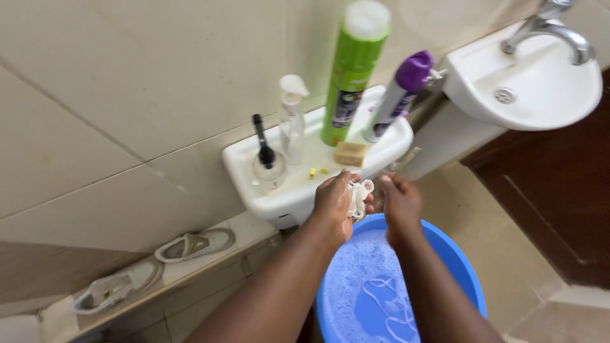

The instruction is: Hand-washing a reusable cloth face mask in a basin of soapy water.

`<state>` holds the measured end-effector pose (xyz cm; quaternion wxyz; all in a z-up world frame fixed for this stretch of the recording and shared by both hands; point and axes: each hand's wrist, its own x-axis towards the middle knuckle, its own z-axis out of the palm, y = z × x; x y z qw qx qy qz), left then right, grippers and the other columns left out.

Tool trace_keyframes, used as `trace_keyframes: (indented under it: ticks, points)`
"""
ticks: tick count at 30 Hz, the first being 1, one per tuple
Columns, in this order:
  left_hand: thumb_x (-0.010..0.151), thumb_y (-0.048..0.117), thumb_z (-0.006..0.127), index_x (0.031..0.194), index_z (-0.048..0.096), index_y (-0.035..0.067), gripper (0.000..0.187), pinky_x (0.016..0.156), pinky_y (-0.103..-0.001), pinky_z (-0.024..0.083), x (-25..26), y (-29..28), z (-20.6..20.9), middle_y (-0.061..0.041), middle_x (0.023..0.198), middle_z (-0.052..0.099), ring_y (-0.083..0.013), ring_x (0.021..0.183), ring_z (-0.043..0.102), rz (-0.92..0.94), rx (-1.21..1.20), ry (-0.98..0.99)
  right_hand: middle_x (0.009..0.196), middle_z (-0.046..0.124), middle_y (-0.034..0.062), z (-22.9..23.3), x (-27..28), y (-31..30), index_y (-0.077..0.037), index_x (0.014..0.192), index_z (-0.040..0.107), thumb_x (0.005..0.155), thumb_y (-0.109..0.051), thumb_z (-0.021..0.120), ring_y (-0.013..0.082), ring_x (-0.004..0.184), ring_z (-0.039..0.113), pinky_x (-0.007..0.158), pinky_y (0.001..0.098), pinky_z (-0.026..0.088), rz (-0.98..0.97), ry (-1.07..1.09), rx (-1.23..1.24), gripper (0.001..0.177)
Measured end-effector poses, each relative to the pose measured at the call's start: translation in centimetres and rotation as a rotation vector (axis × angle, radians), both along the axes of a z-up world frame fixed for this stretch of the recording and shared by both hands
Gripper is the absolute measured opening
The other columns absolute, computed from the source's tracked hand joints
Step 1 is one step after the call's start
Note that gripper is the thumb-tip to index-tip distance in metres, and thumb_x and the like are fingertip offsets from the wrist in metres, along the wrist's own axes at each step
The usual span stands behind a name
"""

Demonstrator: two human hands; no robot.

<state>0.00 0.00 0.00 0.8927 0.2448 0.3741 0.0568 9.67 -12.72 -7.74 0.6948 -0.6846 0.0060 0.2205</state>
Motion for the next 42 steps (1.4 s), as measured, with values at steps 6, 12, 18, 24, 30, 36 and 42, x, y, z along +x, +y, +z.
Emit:
trace_keyframes:
  ticks: [6, 12, 18, 24, 30, 36, 42]
  points:
    - [0.097, 0.024, 0.052, 0.110, 0.057, 0.011, 0.019, 0.048, -0.040, 0.042, 1.4, -6.4, 1.7, -0.011, 0.088, 0.070, -0.0268, 0.063, 0.061, -0.153, -0.001, -0.019, 0.105, 0.071, 0.0069, 7.9, -8.0, -6.5, -0.020, 0.111, 0.067, 0.108, -0.050, 0.049, 0.0273, 0.103, 0.066, 0.095, 0.0539, 0.054, 0.520, 0.680, 1.033, 0.035]
    - [0.093, 0.004, 0.052, 0.113, 0.068, -0.002, 0.025, 0.078, -0.034, 0.060, 2.2, -17.2, -6.6, -0.011, 0.103, 0.071, -0.0221, 0.088, 0.070, -0.237, 0.052, -0.058, 0.108, 0.073, 0.0064, 3.0, -6.7, -14.1, -0.014, 0.104, 0.063, 0.106, -0.049, 0.051, 0.0247, 0.105, 0.069, 0.096, 0.0447, 0.054, -0.035, 0.673, 0.956, 0.037]
    - [0.106, 0.042, 0.049, 0.102, 0.068, -0.002, 0.048, 0.070, -0.034, 0.053, 0.4, -21.1, -3.5, -0.008, 0.088, 0.067, -0.0183, 0.076, 0.062, -0.413, 0.203, 0.196, 0.101, 0.074, 0.0085, 5.9, -9.2, -19.1, -0.011, 0.105, 0.068, 0.097, -0.052, 0.042, 0.0232, 0.093, 0.070, 0.087, 0.0442, 0.055, 0.030, 0.643, 0.404, 0.049]
    - [0.103, 0.041, 0.051, 0.090, 0.066, -0.002, 0.047, 0.061, -0.040, 0.055, -3.6, -23.2, -0.1, -0.011, 0.078, 0.066, -0.0211, 0.065, 0.065, -0.607, 0.655, 0.356, 0.078, 0.057, 0.0094, -1.2, -11.0, -23.5, -0.001, 0.093, 0.060, 0.112, -0.041, 0.055, 0.0198, 0.064, 0.048, 0.057, 0.0422, 0.044, 0.071, 0.311, -0.138, 0.044]
    - [0.100, 0.059, 0.043, 0.102, 0.061, 0.003, 0.058, 0.063, -0.039, 0.060, -5.6, -22.3, -7.1, -0.016, 0.090, 0.067, -0.0268, 0.076, 0.068, -0.402, -0.389, 0.291, 0.072, 0.072, 0.0177, 8.3, -17.5, -19.2, -0.001, 0.093, 0.072, 0.090, -0.024, 0.065, 0.0266, 0.060, 0.070, 0.055, 0.0393, 0.054, 0.062, -0.428, -0.386, 0.024]
    - [0.101, 0.051, 0.053, 0.101, 0.063, 0.003, 0.049, 0.065, -0.034, 0.061, -7.9, -23.0, -2.6, -0.013, 0.091, 0.068, -0.0232, 0.073, 0.069, -0.478, -0.455, 0.124, 0.065, 0.067, 0.0182, 4.1, -17.0, -20.6, -0.001, 0.069, 0.068, 0.086, -0.022, 0.073, 0.0321, 0.058, 0.065, 0.055, 0.0419, 0.048, 0.013, -0.720, -0.580, 0.028]
    - [0.094, 0.057, 0.064, 0.086, 0.060, 0.018, 0.039, 0.039, -0.027, 0.032, -7.8, -24.9, -4.7, 0.001, 0.072, 0.055, -0.0123, 0.052, 0.045, -0.327, -0.079, 0.246, 0.063, 0.067, 0.0054, 6.9, -13.9, -21.0, -0.002, 0.072, 0.067, 0.089, -0.012, 0.066, 0.0155, 0.053, 0.060, 0.049, 0.0350, 0.048, -0.122, -0.129, -0.146, 0.020]
